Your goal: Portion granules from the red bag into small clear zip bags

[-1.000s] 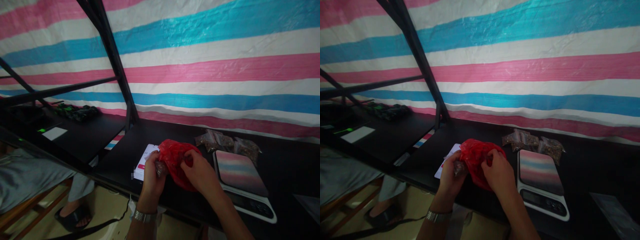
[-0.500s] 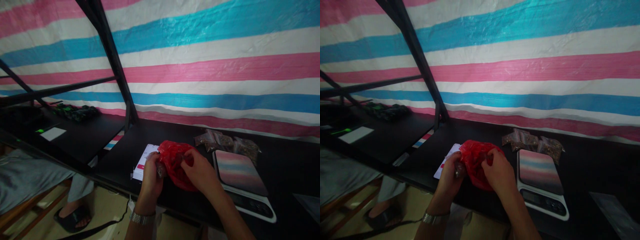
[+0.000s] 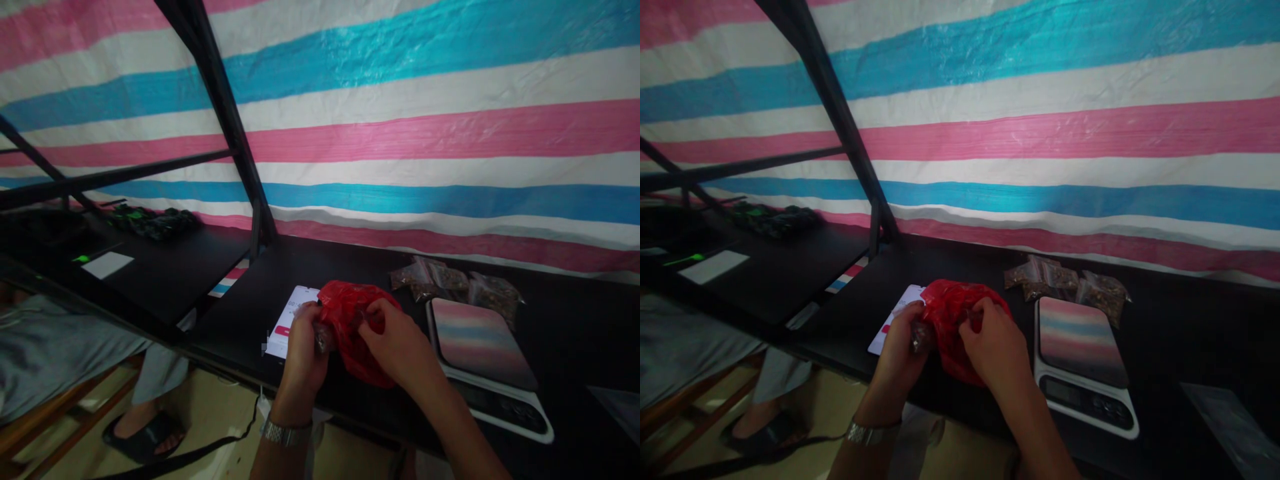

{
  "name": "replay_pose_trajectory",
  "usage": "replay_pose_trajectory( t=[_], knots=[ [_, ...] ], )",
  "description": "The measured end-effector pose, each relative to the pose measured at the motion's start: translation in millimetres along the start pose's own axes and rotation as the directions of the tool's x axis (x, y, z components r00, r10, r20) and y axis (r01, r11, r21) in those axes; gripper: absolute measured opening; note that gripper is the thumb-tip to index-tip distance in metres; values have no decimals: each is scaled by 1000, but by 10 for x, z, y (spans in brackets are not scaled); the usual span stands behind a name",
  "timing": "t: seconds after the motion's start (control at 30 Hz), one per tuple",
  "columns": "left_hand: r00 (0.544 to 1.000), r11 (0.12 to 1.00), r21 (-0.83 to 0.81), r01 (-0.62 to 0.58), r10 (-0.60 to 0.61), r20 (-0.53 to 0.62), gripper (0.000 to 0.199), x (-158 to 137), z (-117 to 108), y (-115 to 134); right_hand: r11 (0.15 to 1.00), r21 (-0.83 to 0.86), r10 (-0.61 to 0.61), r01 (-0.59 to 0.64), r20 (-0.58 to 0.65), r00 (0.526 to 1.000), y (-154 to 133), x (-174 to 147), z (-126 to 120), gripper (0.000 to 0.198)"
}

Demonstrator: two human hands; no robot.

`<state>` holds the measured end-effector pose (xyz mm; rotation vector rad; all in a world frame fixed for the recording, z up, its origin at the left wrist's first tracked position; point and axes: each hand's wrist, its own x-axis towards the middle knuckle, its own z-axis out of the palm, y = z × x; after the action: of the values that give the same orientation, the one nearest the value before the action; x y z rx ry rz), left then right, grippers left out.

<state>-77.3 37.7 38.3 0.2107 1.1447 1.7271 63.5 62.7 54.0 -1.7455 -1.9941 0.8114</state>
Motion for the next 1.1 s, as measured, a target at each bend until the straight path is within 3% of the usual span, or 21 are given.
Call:
replay_pose_trajectory(
  t=[0.2, 0.5, 0.77, 1.1],
  knots=[
    [1000, 1000, -25, -10, 10, -4, 25, -15, 22, 0, 1000, 13, -8, 8, 9, 1000, 17, 9, 42, 13],
    [998, 997, -49, -57, 56, -16, 26, -15, 23, -49, 968, 237, -93, 81, 41, 995, 49, 61, 88, 9],
    [998, 994, -99, -35, 41, 56, 19, 1, 5, -46, 987, 119, -108, 108, -12, 994, 39, 51, 96, 12],
    [996, 996, -85, -34, 41, 80, 20, 24, -26, -28, 972, 205, -119, 113, 17, 993, -13, 35, 88, 12]
  ],
)
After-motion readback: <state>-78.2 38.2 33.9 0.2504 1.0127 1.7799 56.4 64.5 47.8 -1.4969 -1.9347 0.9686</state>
